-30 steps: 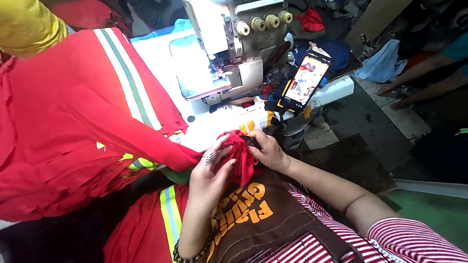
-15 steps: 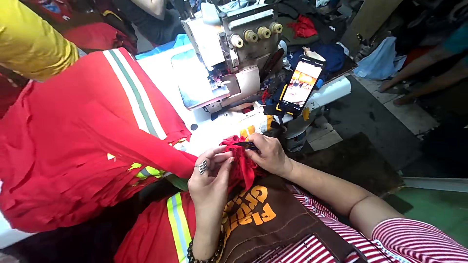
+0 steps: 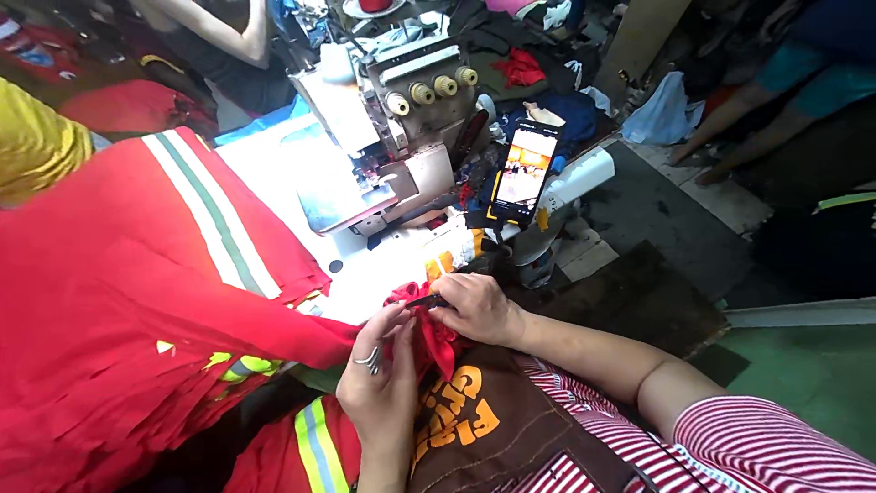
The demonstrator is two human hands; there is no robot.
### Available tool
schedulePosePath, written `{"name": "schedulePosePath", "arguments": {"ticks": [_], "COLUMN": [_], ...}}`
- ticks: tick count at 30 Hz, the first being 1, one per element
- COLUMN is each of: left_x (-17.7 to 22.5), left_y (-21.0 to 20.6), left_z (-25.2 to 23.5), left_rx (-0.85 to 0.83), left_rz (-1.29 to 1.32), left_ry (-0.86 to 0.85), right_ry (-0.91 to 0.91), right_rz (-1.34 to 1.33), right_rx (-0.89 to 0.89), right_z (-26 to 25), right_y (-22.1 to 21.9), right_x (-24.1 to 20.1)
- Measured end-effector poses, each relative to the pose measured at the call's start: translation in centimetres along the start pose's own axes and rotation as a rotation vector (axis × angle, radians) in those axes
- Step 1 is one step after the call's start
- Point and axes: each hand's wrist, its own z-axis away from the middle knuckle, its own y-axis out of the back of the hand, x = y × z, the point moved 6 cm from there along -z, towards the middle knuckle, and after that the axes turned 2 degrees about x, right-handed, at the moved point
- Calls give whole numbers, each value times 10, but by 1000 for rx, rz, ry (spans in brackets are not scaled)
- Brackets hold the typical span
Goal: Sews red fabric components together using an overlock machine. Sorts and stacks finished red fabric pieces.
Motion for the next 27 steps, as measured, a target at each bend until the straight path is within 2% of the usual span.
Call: {"name": "schedulePosePath", "arguments": {"ticks": [3,7,10,12,14,19,21,23,27], "left_x": [3,-2,-6,-5,-5,-25,-32,-35,-34], "left_y": [-1,5,13,16,8,-18,-23,-27,-32], "left_z": [2,2,-1,-6,-11,-9,-8,-5,5], "left_rx": [-8,80,98,34,-117,-414,-496,-500,-442], "left_rz": [-73,37,-87,-125,-29,320,355,304,30], "left_ry": [-62,-1,-48,-78,-53,303,334,334,375], "right_ry": [-67,-122,-114,-87,-48,-25,-68,-101,-140], "right_rz": [-100,-221,-283,-306,-318,-338,-341,-339,-295], "right_rx": [13,74,90,95,90,62,40,6,-63], "right_z": [1,-3,-11,-18,-23,-24,-19,-13,-3], "right_y": [0,6,14,19,23,22,18,15,11], "right_x": [4,6,1,-6,-15,-27,-24,-18,-14]}}
